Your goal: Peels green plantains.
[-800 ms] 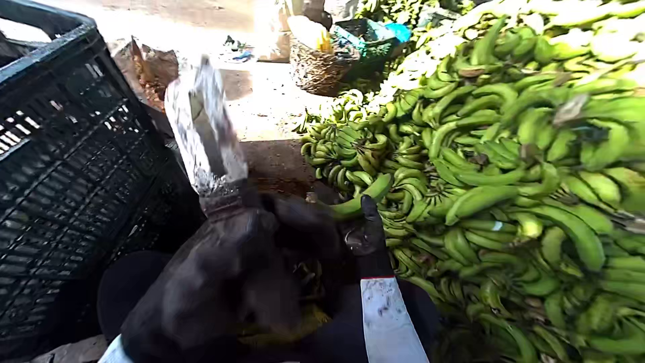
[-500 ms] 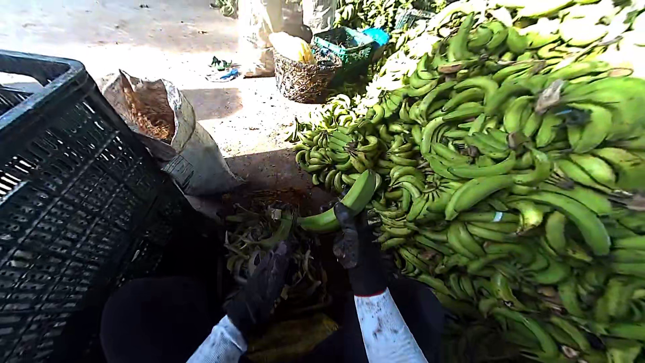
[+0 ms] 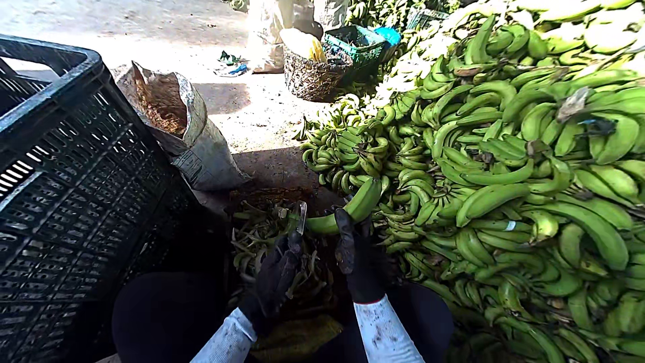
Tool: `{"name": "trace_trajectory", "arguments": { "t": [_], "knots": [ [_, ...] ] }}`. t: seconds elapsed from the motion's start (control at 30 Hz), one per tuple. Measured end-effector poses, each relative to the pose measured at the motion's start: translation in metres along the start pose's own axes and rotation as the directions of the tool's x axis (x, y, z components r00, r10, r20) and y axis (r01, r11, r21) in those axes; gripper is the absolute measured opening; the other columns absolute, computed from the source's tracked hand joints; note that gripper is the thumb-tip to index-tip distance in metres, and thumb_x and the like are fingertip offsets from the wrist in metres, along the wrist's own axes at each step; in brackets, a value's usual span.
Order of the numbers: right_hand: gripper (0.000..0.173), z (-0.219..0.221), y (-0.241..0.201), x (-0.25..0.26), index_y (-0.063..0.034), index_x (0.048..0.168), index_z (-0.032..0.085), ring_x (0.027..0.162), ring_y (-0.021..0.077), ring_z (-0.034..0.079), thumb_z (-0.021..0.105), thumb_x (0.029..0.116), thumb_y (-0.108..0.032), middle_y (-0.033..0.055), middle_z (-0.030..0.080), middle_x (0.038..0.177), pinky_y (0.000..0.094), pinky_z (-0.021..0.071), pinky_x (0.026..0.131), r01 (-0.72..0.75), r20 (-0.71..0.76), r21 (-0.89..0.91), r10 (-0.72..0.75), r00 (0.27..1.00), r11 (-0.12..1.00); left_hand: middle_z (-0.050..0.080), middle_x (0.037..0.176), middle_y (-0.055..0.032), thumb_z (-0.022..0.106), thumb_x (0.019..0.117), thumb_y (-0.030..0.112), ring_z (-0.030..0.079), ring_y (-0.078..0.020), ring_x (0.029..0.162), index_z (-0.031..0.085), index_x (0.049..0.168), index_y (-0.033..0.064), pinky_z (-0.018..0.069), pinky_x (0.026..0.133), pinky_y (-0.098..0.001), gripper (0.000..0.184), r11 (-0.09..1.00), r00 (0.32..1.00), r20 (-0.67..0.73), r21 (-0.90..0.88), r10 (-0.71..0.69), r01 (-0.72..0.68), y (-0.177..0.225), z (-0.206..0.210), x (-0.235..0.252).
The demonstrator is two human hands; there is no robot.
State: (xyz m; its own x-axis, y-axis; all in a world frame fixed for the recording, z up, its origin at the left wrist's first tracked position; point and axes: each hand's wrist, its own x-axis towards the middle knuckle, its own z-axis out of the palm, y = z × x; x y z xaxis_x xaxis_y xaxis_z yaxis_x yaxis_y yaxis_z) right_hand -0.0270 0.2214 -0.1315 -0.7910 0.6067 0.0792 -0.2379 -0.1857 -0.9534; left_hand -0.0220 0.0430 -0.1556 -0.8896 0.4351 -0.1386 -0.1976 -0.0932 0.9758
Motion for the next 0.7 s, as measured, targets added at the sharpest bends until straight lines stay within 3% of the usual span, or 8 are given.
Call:
{"name": "trace_trajectory", "arguments": {
  "t": [0.1,0.2,0.27,0.33,0.43,0.53,0.63,0.7],
  "knots": [
    [0.075,-0.003,0.000,0.006,-0.0066,0.153,0.031,0.112,0.0227,0.066,0.072,0.0921,-0.021,0.0169,0.059,0.131,0.0387,0.0594,0.093,-0.047,-0.040,-0.002,0.046,0.998,0.999,0.061,0.076,-0.0024,0.073,0.0883,0.037,0.056,-0.0112,0.053,0.051,0.133,0.0076,0.0509,0.046,-0.0269,0.058,0.970,0.990,-0.086,-0.224,-0.111,0.089,0.005,-0.012,-0.003],
    [0.073,-0.004,-0.001,0.011,-0.0094,0.153,0.032,0.111,0.0244,0.067,0.070,0.0929,-0.020,0.0168,0.060,0.131,0.0405,0.0605,0.091,-0.062,-0.042,0.032,0.063,0.997,0.998,0.066,0.085,-0.0116,0.079,0.0871,0.037,0.068,-0.0201,0.059,0.037,0.138,0.0107,0.0593,0.048,-0.0327,0.071,0.895,0.989,-0.049,-0.433,-0.143,0.108,0.006,-0.027,-0.004],
    [0.072,-0.002,-0.002,0.012,-0.0104,0.153,0.030,0.106,0.0275,0.068,0.070,0.0941,-0.021,0.0184,0.061,0.127,0.0435,0.0618,0.087,-0.091,-0.037,0.065,0.093,0.995,0.994,0.068,0.092,-0.0128,0.072,0.0912,0.040,0.067,-0.0194,0.059,0.036,0.141,0.0113,0.0575,0.047,-0.0302,0.068,0.929,0.985,-0.045,-0.342,-0.169,0.144,0.008,-0.027,-0.002],
    [0.075,0.001,-0.001,0.012,-0.0103,0.154,0.026,0.105,0.0290,0.069,0.070,0.0939,-0.022,0.0195,0.061,0.126,0.0451,0.0620,0.086,-0.117,-0.025,0.076,0.119,0.993,0.990,0.070,0.099,-0.0115,0.055,0.1006,0.050,0.066,-0.0187,0.065,0.043,0.143,0.0079,0.0563,0.053,-0.0303,0.061,0.982,0.992,-0.033,-0.150,-0.123,0.116,0.006,-0.020,0.001],
    [0.082,0.005,0.003,0.010,-0.0097,0.155,0.025,0.110,0.0260,0.067,0.072,0.0906,-0.028,0.0185,0.058,0.131,0.0425,0.0603,0.091,-0.116,-0.003,0.032,0.116,0.993,0.993,0.070,0.099,-0.0055,0.029,0.1068,0.055,0.067,-0.0160,0.077,0.052,0.142,0.0060,0.0577,0.065,-0.0316,0.065,0.997,0.998,0.042,0.060,0.053,-0.055,-0.007,-0.013,0.007],
    [0.083,0.009,0.005,0.006,-0.0062,0.154,0.026,0.107,0.0245,0.068,0.073,0.0887,-0.026,0.0184,0.060,0.128,0.0403,0.0605,0.091,-0.061,0.013,0.023,0.060,0.998,0.998,0.067,0.114,-0.0067,0.033,0.1033,0.066,0.064,-0.0145,0.084,0.038,0.158,0.0100,0.0568,0.075,-0.0329,0.078,0.987,0.984,0.100,0.055,0.145,-0.151,-0.016,-0.008,0.013],
    [0.079,0.012,0.007,0.004,-0.0037,0.151,0.028,0.103,0.0239,0.069,0.073,0.0890,-0.024,0.0175,0.062,0.121,0.0398,0.0611,0.089,-0.031,0.028,0.043,0.030,0.999,0.999,0.060,0.088,-0.0038,0.039,0.1055,0.052,0.061,-0.0159,0.070,0.044,0.143,0.0054,0.0579,0.064,-0.0350,0.060,1.000,0.999,0.038,-0.013,0.023,-0.023,-0.017,-0.001,0.015],
    [0.076,0.013,0.008,0.003,-0.0027,0.149,0.031,0.101,0.0245,0.070,0.073,0.0888,-0.023,0.0178,0.063,0.120,0.0401,0.0615,0.088,-0.022,0.034,0.046,0.021,0.999,0.999,0.059,0.084,-0.0029,0.037,0.1058,0.052,0.060,-0.0150,0.066,0.043,0.143,0.0053,0.0565,0.059,-0.0325,0.060,1.000,0.999,0.036,-0.007,-0.009,0.010,-0.016,0.001,0.016]
  ]
}}
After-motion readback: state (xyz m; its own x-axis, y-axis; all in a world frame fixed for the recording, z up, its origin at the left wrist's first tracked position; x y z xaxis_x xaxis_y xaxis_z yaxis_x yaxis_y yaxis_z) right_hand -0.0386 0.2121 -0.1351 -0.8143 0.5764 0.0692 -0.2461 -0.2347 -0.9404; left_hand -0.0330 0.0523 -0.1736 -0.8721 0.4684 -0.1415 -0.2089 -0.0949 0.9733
